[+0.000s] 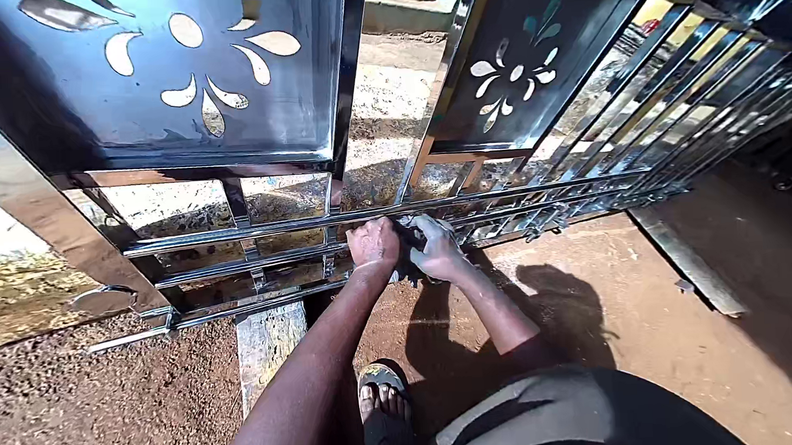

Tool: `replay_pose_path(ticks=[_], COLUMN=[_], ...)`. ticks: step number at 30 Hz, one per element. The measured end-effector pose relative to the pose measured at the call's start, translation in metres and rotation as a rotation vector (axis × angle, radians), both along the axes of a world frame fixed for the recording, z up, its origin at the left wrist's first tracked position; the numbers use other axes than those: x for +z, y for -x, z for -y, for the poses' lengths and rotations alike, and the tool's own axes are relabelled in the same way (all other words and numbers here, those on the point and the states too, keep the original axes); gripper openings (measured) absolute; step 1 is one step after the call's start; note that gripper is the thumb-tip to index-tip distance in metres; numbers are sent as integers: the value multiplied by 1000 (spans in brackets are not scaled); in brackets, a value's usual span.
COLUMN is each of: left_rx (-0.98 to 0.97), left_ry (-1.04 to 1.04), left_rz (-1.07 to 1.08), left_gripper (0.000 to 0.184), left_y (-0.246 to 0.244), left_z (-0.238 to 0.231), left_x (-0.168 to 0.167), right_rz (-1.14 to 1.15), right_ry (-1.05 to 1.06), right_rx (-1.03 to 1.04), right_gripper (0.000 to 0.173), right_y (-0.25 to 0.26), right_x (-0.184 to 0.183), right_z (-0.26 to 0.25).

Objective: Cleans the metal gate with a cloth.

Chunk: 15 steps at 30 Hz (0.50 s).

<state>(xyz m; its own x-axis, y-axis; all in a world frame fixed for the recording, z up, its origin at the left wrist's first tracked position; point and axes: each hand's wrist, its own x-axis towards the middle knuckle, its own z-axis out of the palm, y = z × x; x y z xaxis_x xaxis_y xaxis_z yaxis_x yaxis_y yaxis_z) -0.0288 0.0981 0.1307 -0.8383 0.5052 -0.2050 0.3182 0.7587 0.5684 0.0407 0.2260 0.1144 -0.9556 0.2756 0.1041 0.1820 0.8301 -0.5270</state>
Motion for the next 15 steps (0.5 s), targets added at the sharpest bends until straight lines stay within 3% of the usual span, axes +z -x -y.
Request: replay_pose_path(ticks=[3,6,7,9,11,12,15], left_rx=[-7,-144,-199,-272,-207,-138,105], left_ry=[13,-9,-8,41,-37,-122,-506], left_rz=[-45,-234,-222,8,188,212,-38], left_gripper=[26,23,25,37,41,40,33], left_y=[-2,-21,-33,-53,-60,-60,-58], left_z=[1,1,4,16,24,26,24], left_x=[0,-12,-17,-25,-31,-34,-52], right_rz=[-64,-5,18,102,164,146,-33], right_ry=[-53,-1,67,228,362,462,843], right_rx=[-33,-173,-169,-131,-142,-168,-194], right_gripper=[37,45,46,35,15,14,25], right_y=[-9,-14,-17,-22,-22,-23,-31], right_x=[-3,-5,-8,-20,-30,-33,-31], right_z=[2,7,7,6,7,5,1])
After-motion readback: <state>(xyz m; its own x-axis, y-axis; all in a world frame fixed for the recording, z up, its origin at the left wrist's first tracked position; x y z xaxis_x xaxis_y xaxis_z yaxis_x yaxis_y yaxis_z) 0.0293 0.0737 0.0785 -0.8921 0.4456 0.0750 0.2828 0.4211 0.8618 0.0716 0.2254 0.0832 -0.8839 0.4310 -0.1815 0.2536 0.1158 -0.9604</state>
